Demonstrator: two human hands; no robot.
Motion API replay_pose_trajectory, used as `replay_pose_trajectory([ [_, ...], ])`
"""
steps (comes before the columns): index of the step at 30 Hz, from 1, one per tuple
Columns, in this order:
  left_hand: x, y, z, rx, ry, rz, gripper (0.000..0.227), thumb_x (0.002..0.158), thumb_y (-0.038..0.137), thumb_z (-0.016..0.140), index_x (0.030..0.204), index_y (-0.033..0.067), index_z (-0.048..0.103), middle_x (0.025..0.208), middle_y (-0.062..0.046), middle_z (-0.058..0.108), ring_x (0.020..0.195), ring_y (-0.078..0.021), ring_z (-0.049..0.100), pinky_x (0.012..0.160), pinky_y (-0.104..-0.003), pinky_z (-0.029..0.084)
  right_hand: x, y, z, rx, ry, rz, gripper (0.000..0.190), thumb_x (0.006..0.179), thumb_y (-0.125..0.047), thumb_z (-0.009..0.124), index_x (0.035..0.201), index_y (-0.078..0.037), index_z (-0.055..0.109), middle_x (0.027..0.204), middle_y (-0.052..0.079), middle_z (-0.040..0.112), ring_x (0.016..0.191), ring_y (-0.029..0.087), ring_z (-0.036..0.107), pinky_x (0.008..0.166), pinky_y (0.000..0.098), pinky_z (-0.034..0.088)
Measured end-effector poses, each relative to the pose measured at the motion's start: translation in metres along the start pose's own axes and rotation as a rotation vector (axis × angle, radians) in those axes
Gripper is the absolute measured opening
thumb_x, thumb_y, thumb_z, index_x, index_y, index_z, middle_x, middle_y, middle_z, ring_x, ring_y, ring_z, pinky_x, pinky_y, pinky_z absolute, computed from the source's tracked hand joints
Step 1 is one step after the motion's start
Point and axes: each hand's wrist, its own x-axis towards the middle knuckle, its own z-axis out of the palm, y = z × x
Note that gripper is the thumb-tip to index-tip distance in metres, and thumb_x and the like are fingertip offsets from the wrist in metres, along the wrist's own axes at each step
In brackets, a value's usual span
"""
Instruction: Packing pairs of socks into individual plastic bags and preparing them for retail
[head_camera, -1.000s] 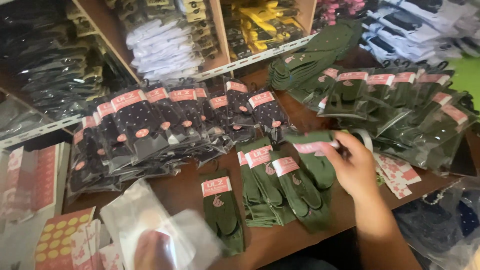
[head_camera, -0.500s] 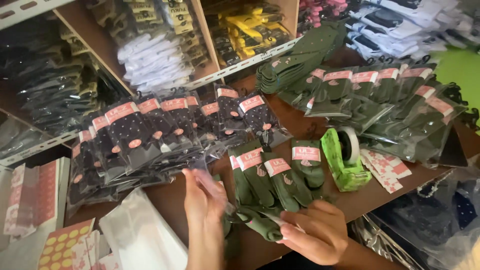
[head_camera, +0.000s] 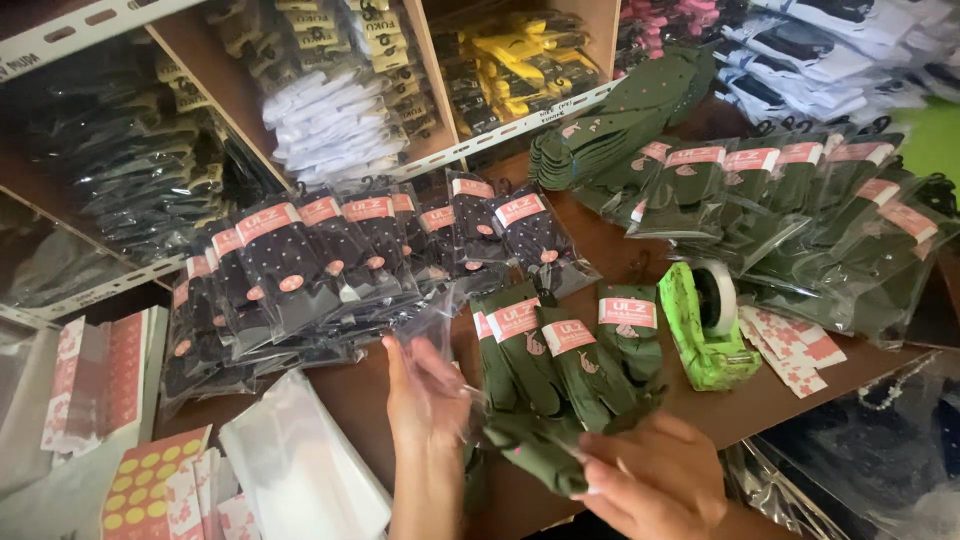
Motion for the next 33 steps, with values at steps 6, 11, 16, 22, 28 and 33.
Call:
replay_pose_trajectory([
  [6, -0.035, -0.011, 0.007, 0.161, 0.012, 0.383, 0.028, 0.112, 0.029, 0.044, 0.114, 0.0055, 0.058, 0.088, -0.013, 0.067, 0.074, -0.0206, 0.067, 0.063, -0.032, 0.055, 0.021, -0.005, 0.021, 0.221, 0.026, 0.505, 0.033, 0.085, -0.025, 0.080, 0.115, -0.015, 0.073, 0.089, -0.004, 0.080, 0.070, 0.008, 0.070, 0.065, 0.0256, 0.052],
  [11, -0.067, -0.040, -0.013, 0.427, -0.219, 0.291, 0.033, 0.097, 0.037, 0.063, 0.104, 0.0049, 0.065, 0.089, -0.010, 0.071, 0.077, -0.0228, 0.067, 0.070, -0.037, 0.052, 0.025, 0.006, 0.036, 0.519, -0.132, 0.938, 0.055, 0.082, -0.027, 0.079, 0.134, -0.020, 0.061, 0.076, 0.000, 0.087, 0.045, 0.003, 0.056, 0.040, 0.0201, 0.042],
  [16, -0.042, -0.046, -0.077, 0.441, -0.085, 0.054, 0.029, 0.075, -0.010, 0.081, 0.102, -0.0012, 0.074, 0.094, -0.018, 0.079, 0.077, -0.0242, 0.072, 0.073, -0.035, 0.055, -0.003, 0.054, 0.039, 0.709, -0.700, 0.826, 0.063, 0.086, -0.031, 0.078, 0.144, -0.026, 0.057, 0.133, -0.010, 0.071, 0.095, 0.009, 0.069, 0.083, 0.0238, 0.053],
  [22, -0.052, -0.015, -0.034, 0.340, -0.077, 0.145, 0.032, 0.078, -0.003, 0.076, 0.110, -0.0077, 0.074, 0.104, -0.019, 0.078, 0.085, -0.0286, 0.072, 0.077, -0.041, 0.057, 0.009, 0.046, 0.062, 1.138, -0.485, 1.004, 0.048, 0.084, -0.021, 0.067, 0.131, -0.011, 0.067, 0.121, 0.008, 0.077, 0.100, 0.016, 0.075, 0.084, 0.0253, 0.058],
  [28, -0.069, -0.055, -0.027, 0.155, -0.034, -0.011, 0.043, 0.090, 0.015, 0.063, 0.127, -0.0078, 0.063, 0.112, -0.025, 0.072, 0.099, -0.0377, 0.067, 0.091, -0.052, 0.052, 0.015, 0.017, 0.130, 1.229, -0.181, 1.302, 0.065, 0.079, -0.015, 0.071, 0.142, -0.007, 0.057, 0.130, 0.014, 0.072, 0.118, 0.024, 0.068, 0.103, 0.0335, 0.051],
  [33, -0.100, -0.006, 0.023, -0.080, -0.129, -0.157, 0.069, 0.088, 0.068, 0.053, 0.128, 0.0127, 0.063, 0.119, -0.015, 0.068, 0.110, -0.0311, 0.062, 0.100, -0.045, 0.045, 0.134, -0.012, 0.101, 1.254, -0.404, 1.614, 0.039, 0.085, -0.038, 0.066, 0.115, -0.013, 0.060, 0.098, 0.012, 0.066, 0.096, 0.023, 0.068, 0.102, 0.0370, 0.053],
])
